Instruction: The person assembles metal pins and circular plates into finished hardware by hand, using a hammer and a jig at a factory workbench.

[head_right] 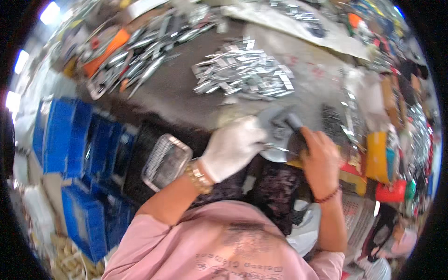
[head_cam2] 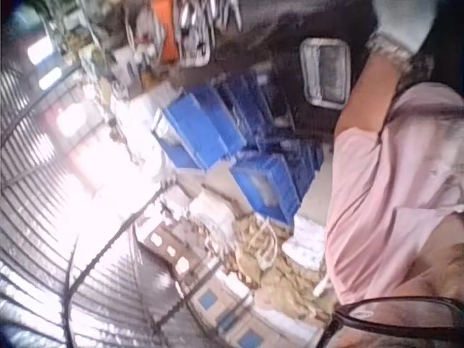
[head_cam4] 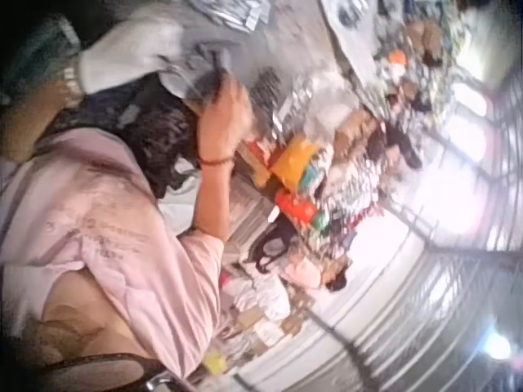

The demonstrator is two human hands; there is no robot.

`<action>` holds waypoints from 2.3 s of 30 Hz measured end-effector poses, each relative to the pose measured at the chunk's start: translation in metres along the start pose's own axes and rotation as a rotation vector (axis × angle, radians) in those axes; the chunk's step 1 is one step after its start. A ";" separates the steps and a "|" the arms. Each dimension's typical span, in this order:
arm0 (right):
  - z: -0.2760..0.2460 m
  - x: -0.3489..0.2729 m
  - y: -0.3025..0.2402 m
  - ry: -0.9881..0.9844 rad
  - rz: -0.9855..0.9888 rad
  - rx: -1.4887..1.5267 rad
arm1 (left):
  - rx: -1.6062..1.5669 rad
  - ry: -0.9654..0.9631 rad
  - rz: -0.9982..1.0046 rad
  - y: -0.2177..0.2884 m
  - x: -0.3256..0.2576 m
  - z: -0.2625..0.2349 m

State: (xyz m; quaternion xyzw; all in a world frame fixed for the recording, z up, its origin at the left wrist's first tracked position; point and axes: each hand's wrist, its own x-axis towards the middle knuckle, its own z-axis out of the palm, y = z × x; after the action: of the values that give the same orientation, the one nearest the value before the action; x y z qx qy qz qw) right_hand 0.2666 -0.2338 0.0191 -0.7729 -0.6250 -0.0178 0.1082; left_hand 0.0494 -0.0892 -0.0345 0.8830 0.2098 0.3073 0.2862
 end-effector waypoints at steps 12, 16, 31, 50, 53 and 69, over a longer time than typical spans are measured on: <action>-0.024 -0.049 -0.024 0.317 -0.080 0.289 | -0.065 -0.056 0.017 0.007 0.003 -0.013; -0.004 -0.053 -0.024 0.280 -0.141 0.232 | -0.087 -0.086 -0.045 0.008 0.005 -0.013; -0.001 -0.050 -0.030 0.359 -0.144 0.269 | -0.092 -0.037 0.015 0.006 0.004 -0.011; 0.009 -0.049 -0.040 0.023 0.031 0.393 | -0.006 0.021 0.118 0.006 -0.006 -0.009; 0.014 -0.055 -0.046 -0.173 0.184 0.796 | -0.109 0.211 -0.227 0.024 -0.030 0.003; 0.033 -0.072 -0.092 -0.245 0.228 0.975 | -1.084 0.079 -0.832 0.038 -0.065 -0.004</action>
State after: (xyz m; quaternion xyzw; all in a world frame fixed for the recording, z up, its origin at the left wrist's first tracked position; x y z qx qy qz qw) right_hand 0.1585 -0.2784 -0.0116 -0.6922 -0.4804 0.3784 0.3833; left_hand 0.0069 -0.1517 -0.0359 0.4487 0.3586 0.2655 0.7743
